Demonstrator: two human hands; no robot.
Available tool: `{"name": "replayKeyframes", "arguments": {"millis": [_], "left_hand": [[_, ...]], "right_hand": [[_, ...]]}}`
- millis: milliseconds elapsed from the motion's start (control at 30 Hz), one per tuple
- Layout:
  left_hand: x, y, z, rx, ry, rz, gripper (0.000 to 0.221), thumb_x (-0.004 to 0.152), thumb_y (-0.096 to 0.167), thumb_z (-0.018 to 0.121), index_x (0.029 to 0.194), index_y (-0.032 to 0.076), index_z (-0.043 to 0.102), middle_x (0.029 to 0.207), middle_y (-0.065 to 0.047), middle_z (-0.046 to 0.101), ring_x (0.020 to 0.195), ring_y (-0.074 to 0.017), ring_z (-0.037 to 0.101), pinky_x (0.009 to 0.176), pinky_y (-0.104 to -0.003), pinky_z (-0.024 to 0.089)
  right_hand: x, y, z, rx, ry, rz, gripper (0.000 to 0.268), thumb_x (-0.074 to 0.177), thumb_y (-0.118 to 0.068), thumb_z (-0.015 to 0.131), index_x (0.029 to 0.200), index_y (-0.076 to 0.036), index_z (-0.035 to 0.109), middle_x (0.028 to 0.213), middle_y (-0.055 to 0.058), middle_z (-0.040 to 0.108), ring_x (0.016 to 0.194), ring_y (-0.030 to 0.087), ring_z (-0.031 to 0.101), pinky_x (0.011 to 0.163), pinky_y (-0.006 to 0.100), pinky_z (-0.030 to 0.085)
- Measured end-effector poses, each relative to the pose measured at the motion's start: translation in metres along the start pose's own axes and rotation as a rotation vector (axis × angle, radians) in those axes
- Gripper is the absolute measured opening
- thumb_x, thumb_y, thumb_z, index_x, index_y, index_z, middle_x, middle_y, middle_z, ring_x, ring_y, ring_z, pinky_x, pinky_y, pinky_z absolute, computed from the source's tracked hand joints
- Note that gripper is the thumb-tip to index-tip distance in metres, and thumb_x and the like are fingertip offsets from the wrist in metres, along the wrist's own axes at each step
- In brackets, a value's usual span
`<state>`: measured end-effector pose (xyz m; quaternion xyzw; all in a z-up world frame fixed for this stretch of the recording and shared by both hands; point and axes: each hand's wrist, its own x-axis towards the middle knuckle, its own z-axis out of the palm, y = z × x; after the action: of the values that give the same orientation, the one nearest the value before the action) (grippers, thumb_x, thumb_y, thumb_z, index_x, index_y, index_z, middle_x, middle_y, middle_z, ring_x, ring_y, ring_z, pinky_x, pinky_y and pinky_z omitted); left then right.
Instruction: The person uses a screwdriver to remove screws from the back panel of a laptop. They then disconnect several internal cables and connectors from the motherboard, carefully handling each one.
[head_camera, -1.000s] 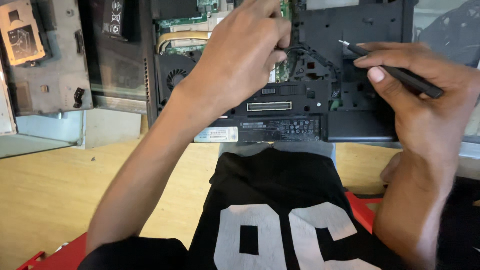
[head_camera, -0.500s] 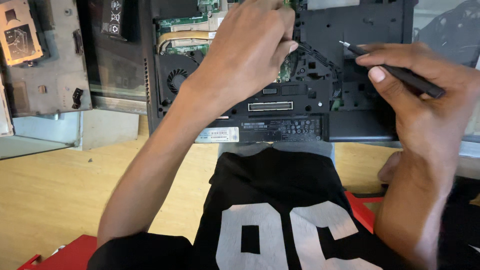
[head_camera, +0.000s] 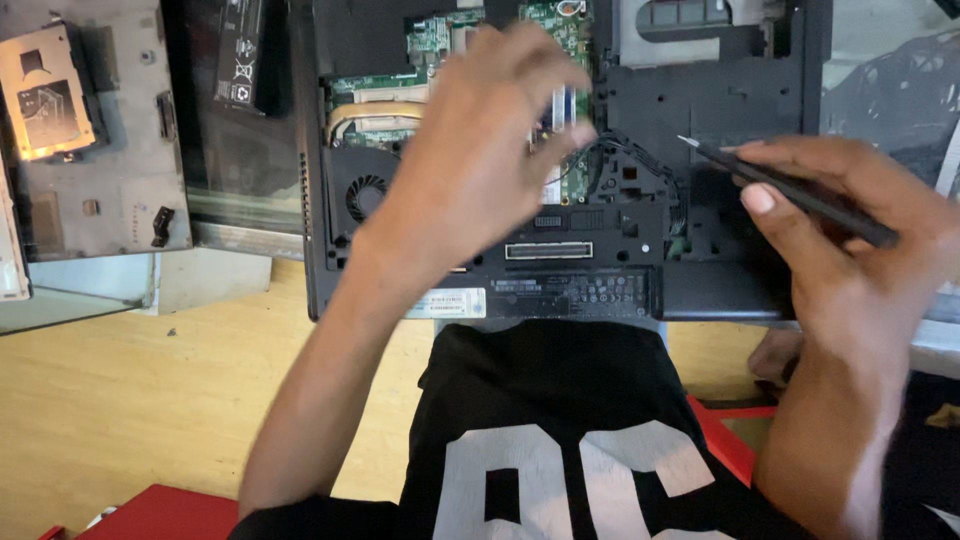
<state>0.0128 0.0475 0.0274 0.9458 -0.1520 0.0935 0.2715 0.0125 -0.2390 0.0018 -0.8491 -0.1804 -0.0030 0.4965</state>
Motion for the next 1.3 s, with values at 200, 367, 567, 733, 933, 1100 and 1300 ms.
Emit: {"name": "replayKeyframes", "arguments": {"millis": [200,367,567,733,933,1100,1300], "left_hand": [[-0.003,-0.004,0.031,-0.031,0.039,0.074,0.021,0.093,-0.001,0.076,0.089,0.006,0.057,0.101,-0.011,0.056,0.091,-0.0294,0.05,0.075,-0.042,0.044],[0.004,-0.002,0.035,0.115,0.042,0.044,0.014,0.095,0.006,0.075,0.099,-0.001,0.063,0.108,-0.014,0.057,0.095,-0.0319,0.054,0.078,-0.046,0.049],[0.011,0.001,0.033,0.189,0.034,0.011,0.023,0.092,0.012,0.081,0.099,-0.002,0.064,0.11,-0.014,0.054,0.093,-0.0328,0.057,0.079,-0.048,0.05],[0.03,-0.003,0.02,0.068,-0.165,-0.118,0.017,0.091,0.016,0.079,0.097,0.002,0.071,0.117,-0.017,0.065,0.101,-0.0372,0.064,0.086,-0.057,0.052],[0.029,-0.016,-0.002,-0.236,0.019,-0.064,0.016,0.098,-0.006,0.06,0.086,0.002,0.067,0.079,-0.007,0.065,0.073,-0.0234,0.062,0.061,-0.036,0.043],[0.023,-0.01,-0.005,-0.317,-0.157,-0.04,0.005,0.091,0.004,0.076,0.095,0.006,0.074,0.092,-0.009,0.077,0.093,-0.0258,0.07,0.089,-0.044,0.056],[0.023,-0.009,0.014,-0.18,-0.22,-0.025,0.02,0.089,0.002,0.076,0.088,0.011,0.059,0.085,-0.004,0.067,0.083,-0.0251,0.058,0.078,-0.043,0.047]], "right_hand": [[-0.005,-0.008,-0.006,0.007,-0.064,-0.149,0.027,0.123,0.001,0.061,0.146,0.015,0.058,0.14,0.039,0.062,0.138,0.061,0.073,0.13,0.069,0.069],[0.027,-0.008,0.001,-0.091,-0.152,-0.242,0.026,0.108,0.006,0.08,0.131,0.014,0.074,0.124,0.031,0.078,0.097,0.031,0.075,0.082,0.039,0.057],[0.038,-0.02,0.014,-0.112,-0.222,-0.256,0.026,0.103,0.001,0.082,0.128,0.007,0.077,0.121,0.024,0.081,0.102,0.029,0.079,0.08,0.034,0.063],[0.036,-0.025,0.015,-0.116,-0.229,-0.178,0.027,0.104,-0.001,0.078,0.131,0.004,0.075,0.128,0.024,0.077,0.121,0.038,0.077,0.103,0.045,0.065],[0.039,-0.035,0.016,-0.123,-0.225,-0.148,0.021,0.103,0.002,0.077,0.124,0.004,0.078,0.123,0.022,0.08,0.115,0.032,0.078,0.098,0.039,0.062],[0.038,-0.03,0.016,-0.134,-0.246,-0.092,0.026,0.104,0.0,0.076,0.13,0.003,0.075,0.128,0.022,0.077,0.124,0.038,0.076,0.106,0.047,0.065],[0.041,-0.032,0.017,-0.135,-0.248,-0.126,0.023,0.102,0.007,0.079,0.125,0.01,0.077,0.125,0.026,0.078,0.115,0.035,0.077,0.1,0.042,0.059]]}}
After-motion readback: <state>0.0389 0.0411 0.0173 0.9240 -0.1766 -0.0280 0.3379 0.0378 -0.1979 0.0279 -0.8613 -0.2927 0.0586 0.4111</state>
